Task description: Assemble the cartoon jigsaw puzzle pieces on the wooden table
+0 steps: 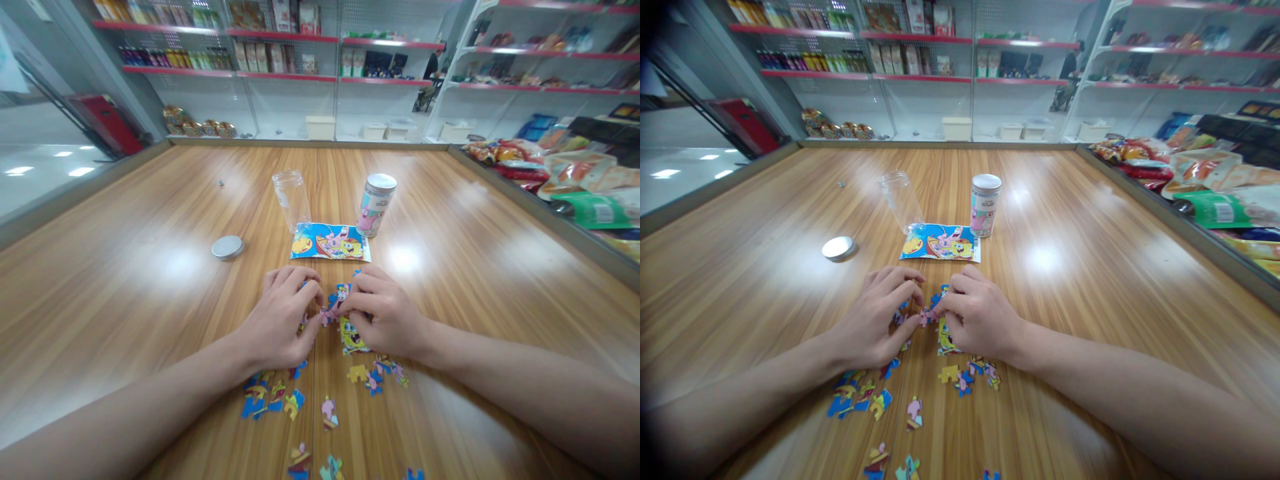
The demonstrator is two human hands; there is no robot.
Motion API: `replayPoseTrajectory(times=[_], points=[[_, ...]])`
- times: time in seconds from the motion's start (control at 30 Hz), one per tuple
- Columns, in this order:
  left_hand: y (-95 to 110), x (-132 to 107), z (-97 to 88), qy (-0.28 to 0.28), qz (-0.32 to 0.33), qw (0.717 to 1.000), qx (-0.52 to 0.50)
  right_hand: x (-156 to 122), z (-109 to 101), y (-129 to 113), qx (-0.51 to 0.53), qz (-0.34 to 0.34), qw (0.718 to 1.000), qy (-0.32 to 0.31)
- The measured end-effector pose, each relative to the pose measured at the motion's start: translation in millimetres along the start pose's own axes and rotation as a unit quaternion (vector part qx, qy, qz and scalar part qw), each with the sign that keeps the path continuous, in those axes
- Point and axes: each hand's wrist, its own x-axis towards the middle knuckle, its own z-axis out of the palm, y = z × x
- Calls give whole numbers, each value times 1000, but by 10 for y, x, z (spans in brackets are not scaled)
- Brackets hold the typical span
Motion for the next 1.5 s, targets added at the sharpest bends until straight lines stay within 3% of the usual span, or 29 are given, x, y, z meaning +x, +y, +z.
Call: replayPoseTrajectory(times=[0.1,0.3,0.47,0.57,0.77,0.9,1.0,1.2,1.4,1.5], points=[[5,-15,-6,13,33,999,-3,4,-21,-16,17,-9,999,29],[6,-25,6,12,54,998,-1,7,35,40,43,-21,998,-45],[13,-21,8,14,55,998,-4,12,29,32,51,-24,998,-19],[28,-20,8,9,34,999,-4,18,5,6,54,-26,998,4],[-56,84,-104,48,-35,994,-90,21,8,9,45,-15,998,-49],[-299,164,-160,164,-137,948,-238,23,13,16,43,-23,997,-53],[-516,172,-84,214,-196,880,-377,10,15,21,43,-22,997,-54],[-657,182,55,277,-197,804,-487,-20,16,40,56,-21,997,-48],[-598,232,-23,239,-180,725,-620,2,13,24,61,-29,997,-40],[-592,215,-18,197,-155,715,-653,17,-40,-11,80,-33,996,10]])
